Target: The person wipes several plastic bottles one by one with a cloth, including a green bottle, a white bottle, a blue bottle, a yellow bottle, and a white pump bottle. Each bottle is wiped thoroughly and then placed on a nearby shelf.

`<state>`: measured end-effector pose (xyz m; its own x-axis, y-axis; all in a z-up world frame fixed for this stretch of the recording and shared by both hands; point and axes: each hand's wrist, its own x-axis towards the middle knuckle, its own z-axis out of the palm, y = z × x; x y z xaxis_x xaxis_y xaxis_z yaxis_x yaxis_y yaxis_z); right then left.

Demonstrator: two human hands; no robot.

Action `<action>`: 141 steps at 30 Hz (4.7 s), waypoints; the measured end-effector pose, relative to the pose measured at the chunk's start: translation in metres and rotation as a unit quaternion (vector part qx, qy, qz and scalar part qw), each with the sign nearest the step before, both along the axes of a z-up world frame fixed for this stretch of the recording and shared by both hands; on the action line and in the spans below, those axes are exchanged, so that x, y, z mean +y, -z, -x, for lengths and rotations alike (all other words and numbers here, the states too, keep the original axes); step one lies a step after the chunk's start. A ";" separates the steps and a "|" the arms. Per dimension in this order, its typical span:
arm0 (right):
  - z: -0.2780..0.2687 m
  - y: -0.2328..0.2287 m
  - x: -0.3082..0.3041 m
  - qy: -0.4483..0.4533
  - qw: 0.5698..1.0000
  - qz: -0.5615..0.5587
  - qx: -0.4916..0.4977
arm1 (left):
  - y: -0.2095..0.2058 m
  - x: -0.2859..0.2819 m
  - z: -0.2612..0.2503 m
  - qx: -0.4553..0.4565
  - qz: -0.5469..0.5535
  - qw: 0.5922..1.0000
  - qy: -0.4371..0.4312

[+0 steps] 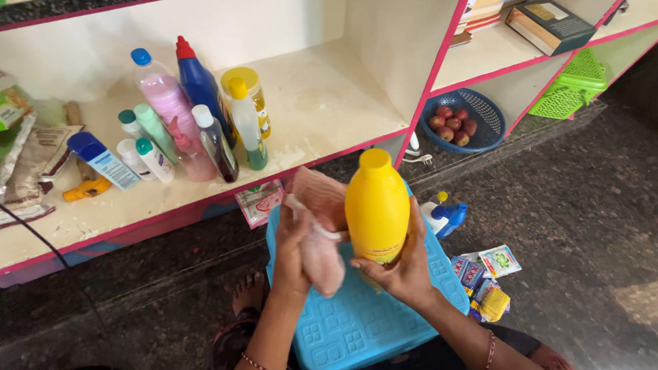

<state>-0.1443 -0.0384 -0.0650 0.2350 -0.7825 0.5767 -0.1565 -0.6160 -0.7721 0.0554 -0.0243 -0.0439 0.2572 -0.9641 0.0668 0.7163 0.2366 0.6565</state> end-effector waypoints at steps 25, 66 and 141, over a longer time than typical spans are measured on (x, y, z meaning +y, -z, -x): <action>0.003 0.005 0.005 -0.022 0.998 -0.041 0.046 | -0.031 0.030 0.052 -0.193 0.115 0.974 0.024; 0.011 0.020 -0.015 -0.014 0.999 -0.027 -0.016 | -0.108 0.002 0.096 -0.475 0.086 0.860 -0.164; -0.005 0.015 0.005 0.067 0.994 -0.003 0.091 | -0.126 0.000 0.096 -0.548 0.127 0.781 -0.271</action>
